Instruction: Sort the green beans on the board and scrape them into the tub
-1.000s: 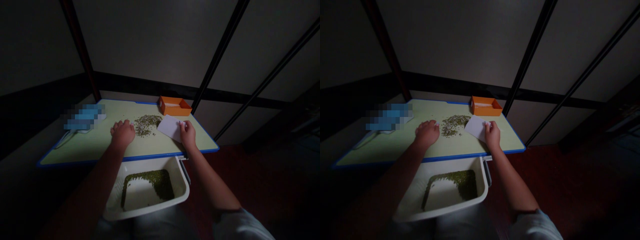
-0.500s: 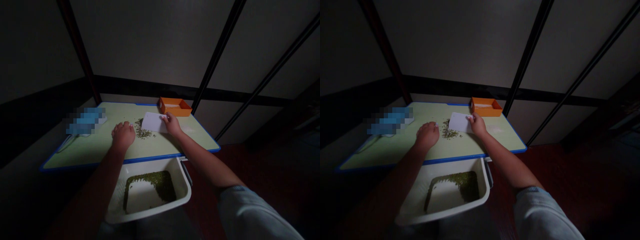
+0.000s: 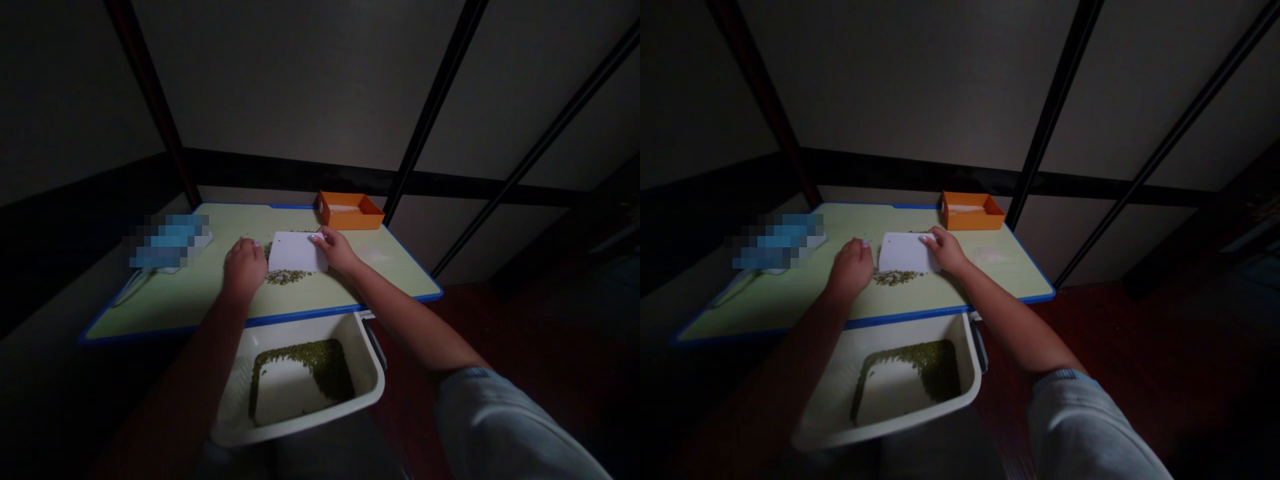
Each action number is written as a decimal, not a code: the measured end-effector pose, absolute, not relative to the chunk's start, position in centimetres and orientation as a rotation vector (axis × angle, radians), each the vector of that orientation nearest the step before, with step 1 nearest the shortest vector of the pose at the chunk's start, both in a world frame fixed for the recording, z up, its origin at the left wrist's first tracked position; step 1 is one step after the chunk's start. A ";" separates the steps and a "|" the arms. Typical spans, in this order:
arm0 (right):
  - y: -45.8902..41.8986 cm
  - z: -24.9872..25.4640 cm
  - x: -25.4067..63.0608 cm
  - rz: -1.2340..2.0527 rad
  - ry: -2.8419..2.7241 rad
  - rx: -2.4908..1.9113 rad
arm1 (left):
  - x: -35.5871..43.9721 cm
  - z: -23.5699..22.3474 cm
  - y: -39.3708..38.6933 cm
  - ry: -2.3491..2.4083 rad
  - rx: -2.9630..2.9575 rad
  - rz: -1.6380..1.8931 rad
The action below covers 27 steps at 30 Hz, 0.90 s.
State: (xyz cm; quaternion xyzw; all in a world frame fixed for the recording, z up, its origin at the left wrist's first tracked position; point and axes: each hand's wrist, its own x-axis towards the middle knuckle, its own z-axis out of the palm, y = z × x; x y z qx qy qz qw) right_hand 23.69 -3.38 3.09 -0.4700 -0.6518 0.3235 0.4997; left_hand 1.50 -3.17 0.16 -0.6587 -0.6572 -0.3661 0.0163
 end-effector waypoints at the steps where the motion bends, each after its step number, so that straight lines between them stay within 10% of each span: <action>1: -3.7 3.2 23.7 0.791 -1.580 -1.136 | 1.5 0.3 -3.3 -2.054 -2.052 -1.131; 27: -8.3 2.4 32.3 0.458 -1.335 -1.263 | 1.9 1.4 -4.3 -2.064 -2.105 -1.083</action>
